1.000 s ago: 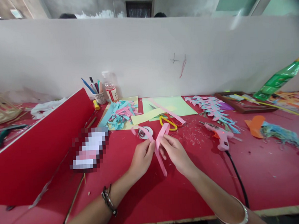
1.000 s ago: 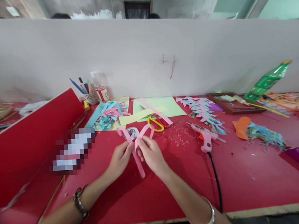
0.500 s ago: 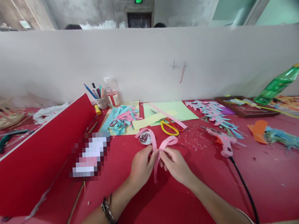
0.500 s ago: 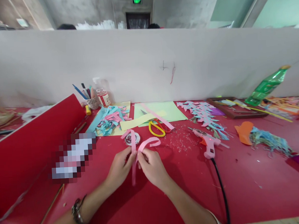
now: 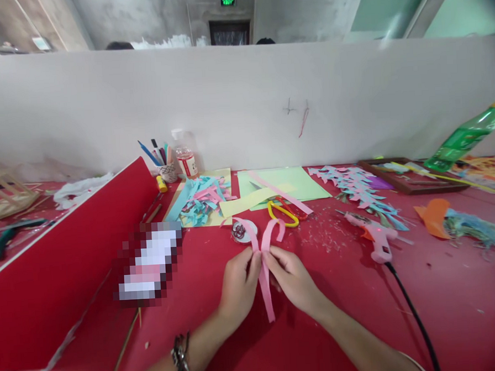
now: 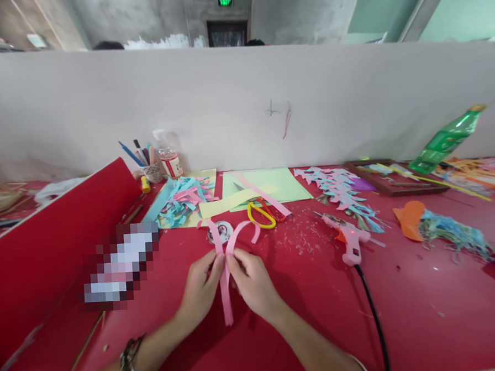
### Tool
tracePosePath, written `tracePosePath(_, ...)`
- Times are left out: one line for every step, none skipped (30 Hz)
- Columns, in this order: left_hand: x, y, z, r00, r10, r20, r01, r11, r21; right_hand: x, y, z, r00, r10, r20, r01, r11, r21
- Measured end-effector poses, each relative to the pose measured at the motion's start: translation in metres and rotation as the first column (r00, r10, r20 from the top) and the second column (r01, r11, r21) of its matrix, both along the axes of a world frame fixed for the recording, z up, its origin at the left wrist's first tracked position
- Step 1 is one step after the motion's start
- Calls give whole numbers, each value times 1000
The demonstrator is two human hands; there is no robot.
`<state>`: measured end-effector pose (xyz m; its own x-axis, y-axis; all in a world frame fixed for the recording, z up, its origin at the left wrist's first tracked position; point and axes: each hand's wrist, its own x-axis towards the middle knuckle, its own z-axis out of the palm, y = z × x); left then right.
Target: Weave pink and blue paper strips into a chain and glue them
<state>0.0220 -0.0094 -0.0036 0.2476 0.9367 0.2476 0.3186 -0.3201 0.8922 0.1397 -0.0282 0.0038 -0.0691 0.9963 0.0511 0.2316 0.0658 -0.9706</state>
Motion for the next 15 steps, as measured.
tracePosePath(1, -1, 1, 999, 2, 43, -1, 1000, -20, 0, 0, 0, 1000, -14, -14, 14, 1000, -5)
tracePosePath(1, -1, 2, 997, -6, 76, 9, 999, -41, 0, 0, 0, 999, -27, -28, 27, 1000, -12)
tracePosePath(2, -2, 2, 995, -24, 96, 30, 998, -57, 0, 0, 0, 998, -38, -41, 37, 999, -21)
tracePosePath(2, -2, 3, 994, -44, 97, 51, 996, -67, 0, 1, -1, 997, -46, -55, 45, 999, -30)
tracePosePath(3, -2, 3, 995, -61, 80, 66, 995, -68, -1, 1, -1, 996, -55, -67, 53, 998, -36)
tracePosePath(2, -2, 2, 996, -74, 51, 78, 995, -65, -1, 1, -1, 995, -65, -76, 62, 997, -40)
tracePosePath(2, -2, 2, 996, -82, 17, 83, 995, -59, -2, 2, -2, 994, -72, -82, 68, 997, -43)
tracePosePath(2, -2, 1, 997, -82, -16, 81, 995, -50, -2, 2, -2, 993, -74, -87, 70, 996, -46)
tracePosePath(1, -1, 0, 996, -76, -43, 74, 996, -43, -3, 2, -2, 993, -69, -90, 65, 997, -49)
tracePosePath(0, -1, 0, 995, -73, -62, 71, 997, -40, -3, 2, -1, 994, -60, -88, 56, 997, -50)
tracePosePath(0, -1, -1, 995, -71, -73, 68, 997, -40, -3, 1, -1, 996, -52, -77, 49, 998, -42)
tracePosePath(-1, 0, -1, 995, -65, -80, 62, 997, -40, -4, 1, -1, 997, -47, -58, 45, 999, -30)
tracePosePath(-2, 0, -1, 995, -58, -83, 55, 998, -41, -4, 0, -1, 998, -44, -34, 44, 999, -16)
tracePosePath(-2, 0, -1, 995, -58, -82, 55, 998, -45, -4, 0, -1, 999, -44, -8, 44, 999, -6)
tracePosePath(-2, 0, -1, 995, -62, -78, 58, 997, -50, -4, -1, -1, 999, -43, 18, 43, 999, -1)
